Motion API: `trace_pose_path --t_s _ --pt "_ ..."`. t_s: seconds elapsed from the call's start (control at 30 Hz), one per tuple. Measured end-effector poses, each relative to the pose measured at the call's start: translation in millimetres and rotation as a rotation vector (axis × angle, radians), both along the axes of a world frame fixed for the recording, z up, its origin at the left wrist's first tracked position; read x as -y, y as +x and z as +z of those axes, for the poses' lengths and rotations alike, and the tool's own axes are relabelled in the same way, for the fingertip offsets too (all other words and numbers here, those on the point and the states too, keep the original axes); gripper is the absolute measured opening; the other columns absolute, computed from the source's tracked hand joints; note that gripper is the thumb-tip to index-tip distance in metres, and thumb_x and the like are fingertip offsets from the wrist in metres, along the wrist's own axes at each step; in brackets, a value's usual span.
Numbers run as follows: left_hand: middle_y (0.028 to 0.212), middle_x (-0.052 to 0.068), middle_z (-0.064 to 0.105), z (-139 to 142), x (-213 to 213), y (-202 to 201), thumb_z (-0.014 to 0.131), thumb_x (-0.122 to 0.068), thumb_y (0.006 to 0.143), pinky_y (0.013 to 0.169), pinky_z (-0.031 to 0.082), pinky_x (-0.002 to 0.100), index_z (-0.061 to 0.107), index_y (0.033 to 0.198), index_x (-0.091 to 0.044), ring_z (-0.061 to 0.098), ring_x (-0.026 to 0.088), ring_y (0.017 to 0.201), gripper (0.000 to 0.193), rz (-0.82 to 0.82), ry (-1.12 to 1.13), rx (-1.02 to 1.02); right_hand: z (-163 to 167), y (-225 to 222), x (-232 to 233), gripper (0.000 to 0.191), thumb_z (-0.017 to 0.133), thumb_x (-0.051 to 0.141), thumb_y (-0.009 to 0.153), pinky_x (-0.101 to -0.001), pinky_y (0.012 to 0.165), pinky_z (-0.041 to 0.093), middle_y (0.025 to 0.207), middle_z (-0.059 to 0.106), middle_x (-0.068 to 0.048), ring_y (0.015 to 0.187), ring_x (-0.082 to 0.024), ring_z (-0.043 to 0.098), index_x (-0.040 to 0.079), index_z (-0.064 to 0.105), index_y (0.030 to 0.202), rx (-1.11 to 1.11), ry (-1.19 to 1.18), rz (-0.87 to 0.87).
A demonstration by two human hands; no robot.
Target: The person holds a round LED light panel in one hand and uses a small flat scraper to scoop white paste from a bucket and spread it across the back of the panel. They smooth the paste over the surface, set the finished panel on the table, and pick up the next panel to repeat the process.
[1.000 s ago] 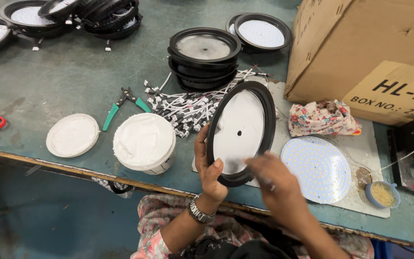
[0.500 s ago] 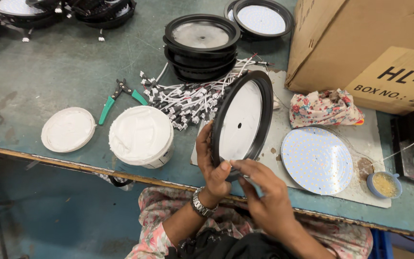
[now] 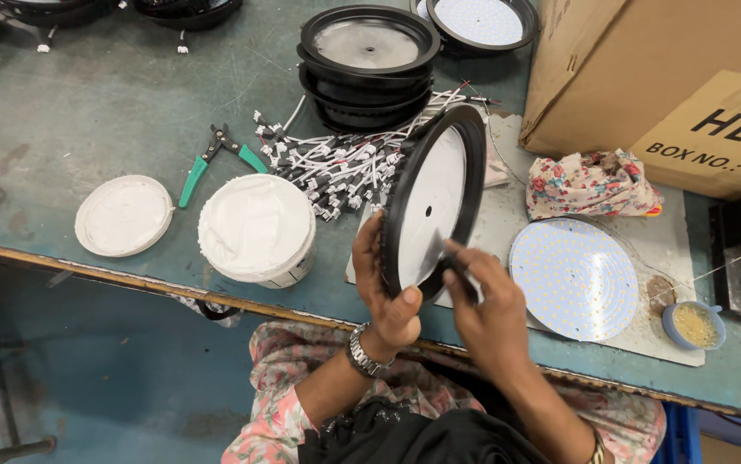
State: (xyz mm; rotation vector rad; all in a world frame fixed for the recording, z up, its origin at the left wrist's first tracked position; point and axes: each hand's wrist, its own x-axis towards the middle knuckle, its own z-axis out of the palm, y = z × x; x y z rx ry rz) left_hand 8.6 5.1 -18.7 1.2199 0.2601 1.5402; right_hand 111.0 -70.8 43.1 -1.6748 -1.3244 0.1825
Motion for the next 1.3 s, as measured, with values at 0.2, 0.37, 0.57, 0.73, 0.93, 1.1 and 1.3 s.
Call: trace_pose_path --t_s 0.2,0.37,0.57,0.73,0.93,1.1,1.3 --pt "0.162 0.021 0.039 -13 -8 1 0.068 -0.044 0.097 0.126 0.036 0.042 0.027 0.158 0.004 0.044 0.03 0.149 0.088 0.05 0.147 -0.051 3 -7 18 0.03 0.07 0.009 0.092 -0.028 0.079 0.055 0.101 0.078 -0.01 0.088 -0.012 0.069 -0.003 0.073 0.12 -0.425 -0.154 0.13" --pt "0.15 0.022 0.049 -15 -5 0 0.068 -0.042 0.093 0.122 0.04 0.043 0.024 0.161 0.006 0.051 0.029 0.138 0.094 -0.031 -0.051 0.018 11 36 1 0.025 0.073 0.012 0.099 -0.0286 0.068 0.05 0.089 0.074 -0.012 0.076 -0.011 0.06 -0.007 0.078 0.115 -0.394 -0.091 -0.126" --pt "0.155 0.02 0.046 -12 1 3 0.063 -0.041 0.092 0.125 0.034 0.041 0.026 0.159 0.006 0.047 0.028 0.143 0.09 -0.017 -0.056 0.01 37 64 -39 0.026 0.067 0.014 0.098 -0.0257 0.069 0.056 0.09 0.076 -0.005 0.077 -0.009 0.072 -0.006 0.071 0.114 -0.256 0.111 0.001" --pt "0.153 0.02 0.045 -13 0 6 0.063 -0.04 0.09 0.12 0.037 0.042 0.025 0.159 0.005 0.048 0.028 0.14 0.09 -0.04 -0.076 0.02 53 47 -63 0.022 0.07 0.014 0.091 -0.0348 0.051 0.05 0.074 0.075 -0.011 0.05 -0.016 0.061 0.002 0.076 0.109 -0.054 -0.044 -0.166" --pt "0.149 0.019 0.049 -18 1 8 0.064 -0.041 0.091 0.118 0.04 0.041 0.026 0.158 0.005 0.05 0.027 0.136 0.09 -0.059 -0.07 0.027 61 31 -64 0.02 0.07 0.013 0.091 -0.0369 0.059 0.052 0.077 0.072 -0.015 0.06 -0.025 0.068 0.003 0.076 0.107 0.083 0.031 -0.144" --pt "0.149 0.019 0.049 -20 2 7 0.063 -0.051 0.096 0.118 0.04 0.04 0.027 0.159 0.006 0.049 0.026 0.137 0.092 -0.068 -0.043 0.011 66 11 -50 0.023 0.068 0.007 0.091 -0.0383 0.068 0.057 0.097 0.074 -0.017 0.078 -0.032 0.073 0.002 0.072 0.113 0.181 0.136 -0.019" --pt "0.151 0.02 0.049 -13 -3 3 0.06 -0.057 0.098 0.12 0.039 0.041 0.028 0.158 0.006 0.048 0.027 0.141 0.093 -0.045 -0.048 -0.009 66 -2 -28 0.039 0.068 0.001 0.085 -0.0441 0.089 0.055 0.113 0.071 -0.015 0.099 -0.035 0.07 0.003 0.068 0.124 0.357 0.155 0.21"
